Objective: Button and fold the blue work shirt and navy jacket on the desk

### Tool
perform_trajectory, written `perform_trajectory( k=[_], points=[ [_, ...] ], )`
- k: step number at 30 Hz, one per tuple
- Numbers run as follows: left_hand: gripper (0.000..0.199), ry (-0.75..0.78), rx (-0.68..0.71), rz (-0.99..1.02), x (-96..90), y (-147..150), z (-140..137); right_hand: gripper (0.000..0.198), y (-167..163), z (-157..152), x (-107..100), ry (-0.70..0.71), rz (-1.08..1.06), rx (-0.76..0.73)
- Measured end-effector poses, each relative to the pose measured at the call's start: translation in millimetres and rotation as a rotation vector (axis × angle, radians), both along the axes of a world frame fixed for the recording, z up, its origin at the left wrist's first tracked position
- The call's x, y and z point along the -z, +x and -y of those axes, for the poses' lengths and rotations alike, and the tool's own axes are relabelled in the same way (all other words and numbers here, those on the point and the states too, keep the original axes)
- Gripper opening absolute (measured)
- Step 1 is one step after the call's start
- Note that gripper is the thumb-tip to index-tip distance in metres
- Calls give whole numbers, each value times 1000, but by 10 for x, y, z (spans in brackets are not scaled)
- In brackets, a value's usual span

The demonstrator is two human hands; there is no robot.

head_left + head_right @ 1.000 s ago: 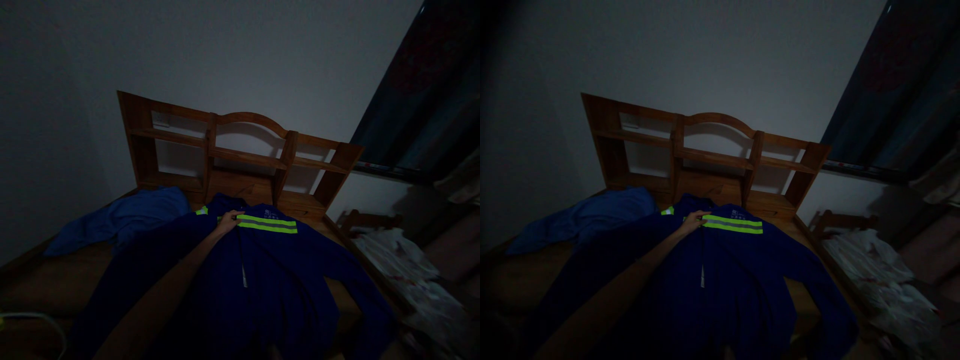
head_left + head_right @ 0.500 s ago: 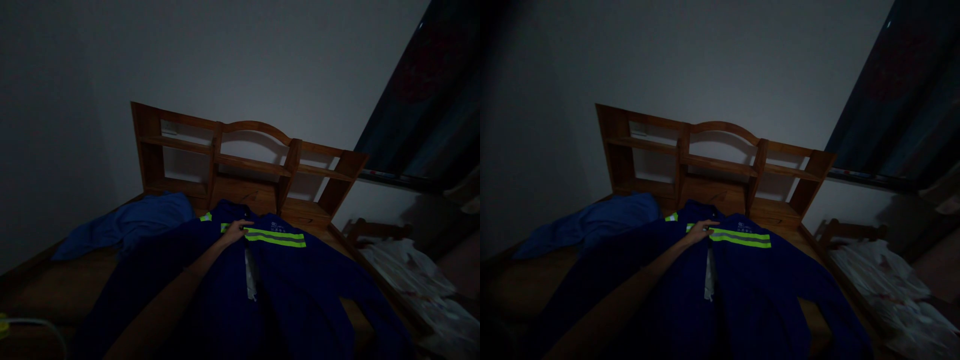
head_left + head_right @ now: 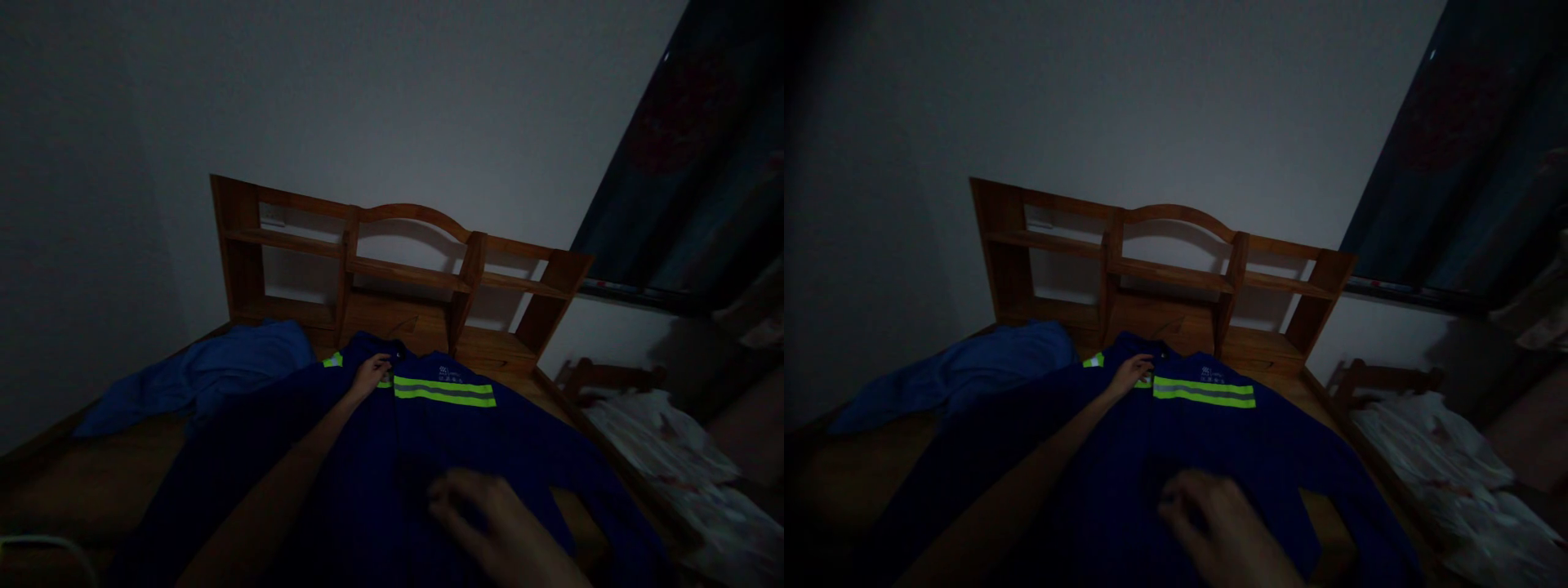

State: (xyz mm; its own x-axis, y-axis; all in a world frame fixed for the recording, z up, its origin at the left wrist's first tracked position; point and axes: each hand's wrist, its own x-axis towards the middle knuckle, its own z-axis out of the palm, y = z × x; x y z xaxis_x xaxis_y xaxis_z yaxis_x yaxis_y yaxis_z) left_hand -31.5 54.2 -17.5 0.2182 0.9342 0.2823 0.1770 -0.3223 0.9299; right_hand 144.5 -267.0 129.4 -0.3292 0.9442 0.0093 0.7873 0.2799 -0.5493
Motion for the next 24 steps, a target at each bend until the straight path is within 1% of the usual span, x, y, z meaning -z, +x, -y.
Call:
perform_trajectory(
  k=[2, 3, 4, 5, 6, 8, 9, 11, 14, 17, 20, 24],
  points=[
    [35, 4, -14, -21, -3, -44, -6, 25, -5, -655, -39, 176, -112, -72],
    [32, 13, -14, -37, -8, -61, 4, 23, -20, -983, 4, 244, -140, -76],
    [29, 24, -7, -55, -14, -74, 22, 20, -39, -1288, 86, 280, -148, -68],
    [27, 36, 9, -75, -21, -85, 47, 18, -57, -1556, 200, 293, -146, -57],
    [25, 48, 31, -97, -29, -95, 78, 19, -70, -1776, 335, 275, -138, -52],
    [22, 67, 88, -141, -44, -119, 155, 23, -73, -2061, 619, 231, -128, -69],
    [22, 77, 116, -161, -52, -137, 198, 25, -61, -2131, 747, 222, -135, -70],
    [21, 96, 159, -188, -70, -181, 283, 28, -19, -2167, 940, 235, -179, -73],
    [19, 132, 177, -246, -104, -242, 379, 32, 56, -2110, 1069, 278, -239, -104],
    [20, 155, 152, -318, -141, -248, 421, 35, 90, -2079, 1087, 317, -220, -131],
    [20, 127, 133, -314, -163, -208, 433, 36, 85, -2100, 1067, 357, -209, -134],
    [13, 75, 120, -266, -176, -172, 453, 31, 66, -2139, 1002, 457, -338, -74]
  ],
)
